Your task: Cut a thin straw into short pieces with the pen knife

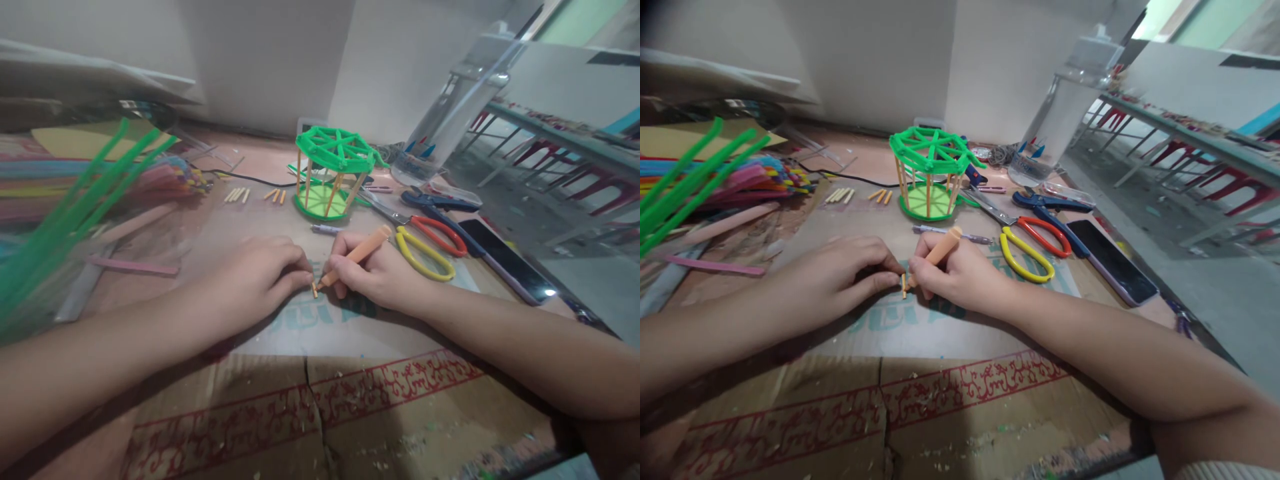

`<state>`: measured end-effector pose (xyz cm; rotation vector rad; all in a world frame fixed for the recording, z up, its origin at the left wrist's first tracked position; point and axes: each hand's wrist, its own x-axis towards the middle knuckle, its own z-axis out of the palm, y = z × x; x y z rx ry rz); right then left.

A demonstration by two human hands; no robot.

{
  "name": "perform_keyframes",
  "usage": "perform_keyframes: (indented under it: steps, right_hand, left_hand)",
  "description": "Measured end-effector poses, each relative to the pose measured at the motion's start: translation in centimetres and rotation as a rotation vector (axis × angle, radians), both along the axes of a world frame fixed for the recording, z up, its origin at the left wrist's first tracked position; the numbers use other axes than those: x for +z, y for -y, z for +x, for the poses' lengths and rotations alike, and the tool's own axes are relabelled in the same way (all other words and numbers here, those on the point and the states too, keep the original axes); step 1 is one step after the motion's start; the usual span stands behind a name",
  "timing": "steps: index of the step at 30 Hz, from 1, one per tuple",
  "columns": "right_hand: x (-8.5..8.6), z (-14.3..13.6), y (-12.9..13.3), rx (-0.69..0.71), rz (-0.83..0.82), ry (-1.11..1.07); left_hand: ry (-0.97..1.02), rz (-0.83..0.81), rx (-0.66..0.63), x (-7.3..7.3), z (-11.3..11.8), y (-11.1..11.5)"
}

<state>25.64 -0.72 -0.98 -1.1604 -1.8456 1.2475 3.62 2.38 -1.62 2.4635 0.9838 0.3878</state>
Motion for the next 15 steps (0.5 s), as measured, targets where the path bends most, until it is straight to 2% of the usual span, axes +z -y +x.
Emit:
perform_keyframes:
  steps: [5, 15]
  right_hand:
    - [-0.05, -0.05, 0.00, 0.003, 0.004, -0.024]
    - [-0.04, -0.02, -0.01, 0.012, -0.006, -0.048]
  left_hand:
    - [0.075, -0.028, 0.022, -0.52, 0.48, -0.81]
    - [0.075, -0.007, 0.009, -0.70, 0.48, -0.90]
